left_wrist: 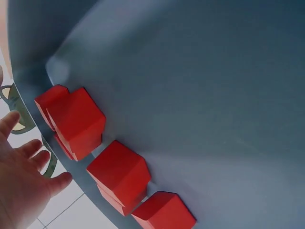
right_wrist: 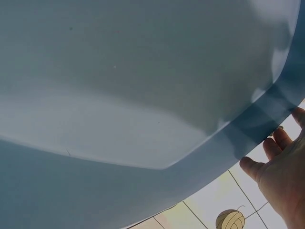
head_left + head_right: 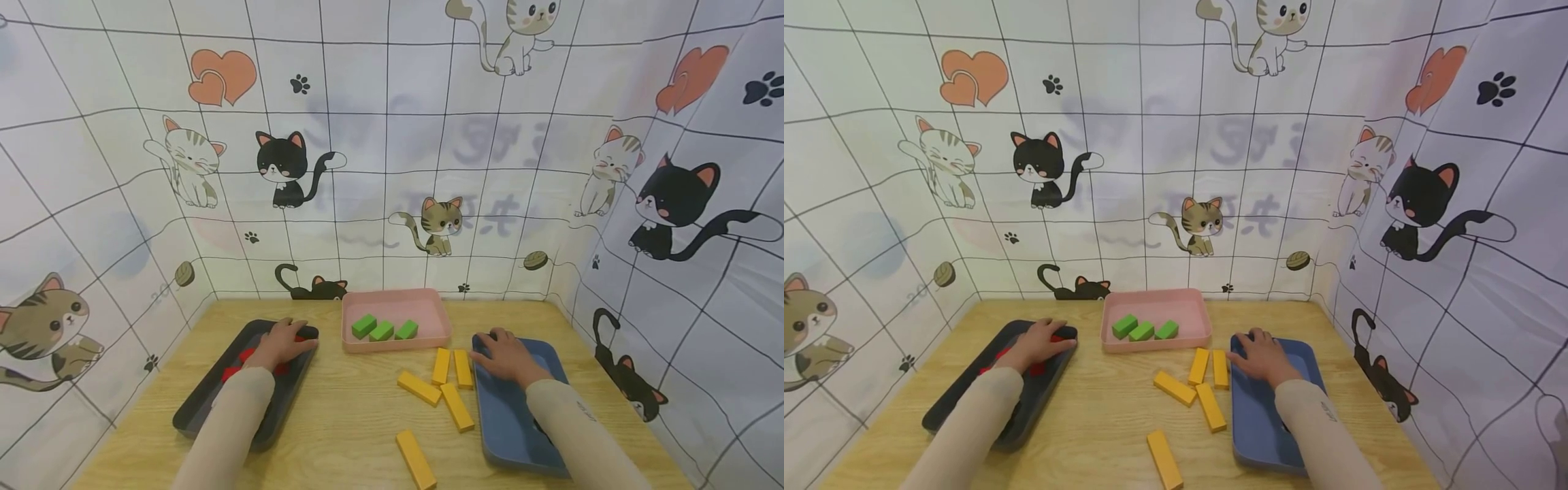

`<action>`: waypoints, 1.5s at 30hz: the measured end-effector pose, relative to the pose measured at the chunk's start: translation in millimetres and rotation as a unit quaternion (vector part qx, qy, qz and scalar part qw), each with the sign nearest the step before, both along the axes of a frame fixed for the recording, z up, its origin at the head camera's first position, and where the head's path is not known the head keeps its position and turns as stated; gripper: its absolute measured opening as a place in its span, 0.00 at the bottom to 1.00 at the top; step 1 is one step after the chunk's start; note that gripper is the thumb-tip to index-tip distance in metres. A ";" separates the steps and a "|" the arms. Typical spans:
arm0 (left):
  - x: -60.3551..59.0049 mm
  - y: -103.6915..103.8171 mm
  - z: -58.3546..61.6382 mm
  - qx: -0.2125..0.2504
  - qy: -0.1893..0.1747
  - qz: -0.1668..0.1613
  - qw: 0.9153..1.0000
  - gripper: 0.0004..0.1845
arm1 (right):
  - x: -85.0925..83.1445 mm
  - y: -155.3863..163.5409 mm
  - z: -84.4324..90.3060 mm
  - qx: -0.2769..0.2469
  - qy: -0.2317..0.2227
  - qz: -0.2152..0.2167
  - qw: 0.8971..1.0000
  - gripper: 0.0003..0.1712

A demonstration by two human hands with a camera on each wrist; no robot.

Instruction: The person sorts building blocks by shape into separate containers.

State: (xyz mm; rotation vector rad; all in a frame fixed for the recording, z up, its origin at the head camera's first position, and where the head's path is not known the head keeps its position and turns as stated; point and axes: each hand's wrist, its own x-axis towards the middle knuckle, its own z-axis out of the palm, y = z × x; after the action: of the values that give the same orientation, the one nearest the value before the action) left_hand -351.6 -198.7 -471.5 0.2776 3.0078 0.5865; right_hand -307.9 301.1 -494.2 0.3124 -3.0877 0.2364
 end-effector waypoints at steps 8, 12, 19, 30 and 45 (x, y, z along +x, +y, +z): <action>0.0 0.8 2.7 -0.017 -0.022 -0.021 0.999 0.37 | 2.4 -0.8 2.3 -0.011 0.008 0.010 1.000 0.40; -0.4 0.9 2.8 -0.021 -0.022 -0.025 0.999 0.37 | 2.9 -0.9 3.0 -0.012 0.011 0.012 1.000 0.40; -2.9 -0.2 0.5 -0.024 -0.032 -0.022 0.999 0.38 | 3.9 -2.8 4.2 -0.010 0.001 0.010 1.000 0.38; -6.2 -1.3 -0.4 -0.029 -0.044 -0.022 0.998 0.40 | 7.3 -12.4 9.0 -0.028 -0.001 0.026 0.999 0.38; -9.5 -1.9 0.4 -0.044 -0.038 -0.037 0.998 0.41 | 31.8 -54.6 27.0 -0.119 -0.012 0.020 0.993 0.42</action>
State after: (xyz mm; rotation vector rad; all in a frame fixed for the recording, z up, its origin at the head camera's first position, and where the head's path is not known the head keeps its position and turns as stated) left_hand -361.1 -200.7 -471.1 0.3498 2.9257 0.4462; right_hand -276.2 246.5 -467.2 0.3637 -3.0337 0.6075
